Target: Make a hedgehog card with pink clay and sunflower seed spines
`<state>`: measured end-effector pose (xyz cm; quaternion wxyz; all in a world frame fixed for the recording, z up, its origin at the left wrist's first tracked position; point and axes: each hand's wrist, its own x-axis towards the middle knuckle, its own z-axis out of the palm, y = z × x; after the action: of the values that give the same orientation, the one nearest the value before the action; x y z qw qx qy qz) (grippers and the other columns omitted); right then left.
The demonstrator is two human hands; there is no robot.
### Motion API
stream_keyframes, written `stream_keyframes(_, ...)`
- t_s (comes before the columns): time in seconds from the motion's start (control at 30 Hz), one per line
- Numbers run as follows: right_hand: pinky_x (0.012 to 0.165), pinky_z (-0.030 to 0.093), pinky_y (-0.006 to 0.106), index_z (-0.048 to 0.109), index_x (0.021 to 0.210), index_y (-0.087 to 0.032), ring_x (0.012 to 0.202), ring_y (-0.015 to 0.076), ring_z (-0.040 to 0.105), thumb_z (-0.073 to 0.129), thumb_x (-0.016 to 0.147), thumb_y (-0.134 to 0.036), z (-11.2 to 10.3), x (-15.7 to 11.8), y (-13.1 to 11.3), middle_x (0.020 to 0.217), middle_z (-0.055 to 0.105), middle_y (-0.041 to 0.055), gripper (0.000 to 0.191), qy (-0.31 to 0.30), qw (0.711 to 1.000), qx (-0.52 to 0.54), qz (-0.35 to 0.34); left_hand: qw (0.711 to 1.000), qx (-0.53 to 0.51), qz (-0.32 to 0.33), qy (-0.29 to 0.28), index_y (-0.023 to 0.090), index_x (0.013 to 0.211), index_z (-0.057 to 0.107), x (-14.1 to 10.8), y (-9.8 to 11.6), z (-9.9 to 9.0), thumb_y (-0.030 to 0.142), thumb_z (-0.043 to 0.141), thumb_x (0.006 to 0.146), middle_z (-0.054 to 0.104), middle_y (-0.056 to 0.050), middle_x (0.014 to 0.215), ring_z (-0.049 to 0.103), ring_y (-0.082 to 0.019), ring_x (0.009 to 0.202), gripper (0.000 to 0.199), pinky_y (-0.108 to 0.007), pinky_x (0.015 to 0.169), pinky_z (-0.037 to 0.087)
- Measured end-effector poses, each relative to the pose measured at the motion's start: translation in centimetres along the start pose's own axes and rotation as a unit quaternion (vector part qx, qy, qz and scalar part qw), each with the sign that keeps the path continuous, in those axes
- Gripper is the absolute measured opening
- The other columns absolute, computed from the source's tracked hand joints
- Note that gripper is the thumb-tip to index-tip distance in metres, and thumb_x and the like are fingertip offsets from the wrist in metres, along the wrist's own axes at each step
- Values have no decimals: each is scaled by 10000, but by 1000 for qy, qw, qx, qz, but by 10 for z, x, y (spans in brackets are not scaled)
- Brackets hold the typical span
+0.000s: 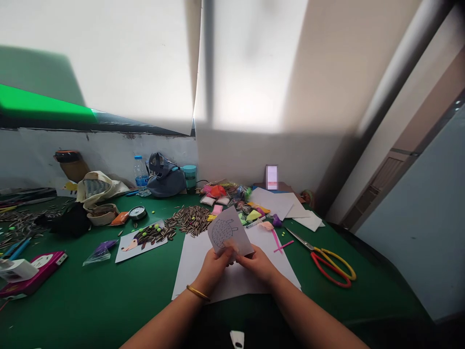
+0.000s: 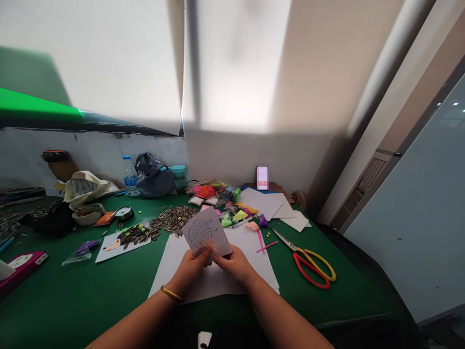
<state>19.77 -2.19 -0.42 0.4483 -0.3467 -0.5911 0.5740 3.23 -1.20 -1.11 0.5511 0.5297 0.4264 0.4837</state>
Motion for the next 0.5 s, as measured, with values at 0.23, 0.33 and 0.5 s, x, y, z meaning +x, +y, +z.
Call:
stream_keyframes(0.23, 820, 499, 376, 696, 983, -168, 852, 255, 657, 723, 762, -528, -1, 1, 2, 884, 721, 67, 424, 30, 999, -10, 16, 1000, -4, -2, -7, 142, 895, 688, -2, 0, 2, 586, 704, 698, 684, -51, 737, 581, -183, 632, 486, -294, 592, 453)
stream_keyframes(0.33, 828, 502, 388, 704, 947, -169, 854, 265, 660, 725, 750, -539, -2, 1, 2, 872, 724, 72, 420, 29, 999, -26, 16, 1000, -5, 0, -5, 142, 887, 691, -1, 0, 1, 581, 708, 702, 684, -51, 734, 578, -180, 631, 476, -288, 584, 450)
stream_keyframes(0.5, 922, 477, 414, 708, 1046, -184, 991, 299, 651, 767, 711, -550, -2, 1, -1, 980, 739, 84, 500, 4, 1000, -19, -1, 1000, -2, 4, 1, 136, 872, 687, 0, 0, -1, 592, 702, 719, 675, -44, 715, 553, -160, 610, 481, -272, 571, 432)
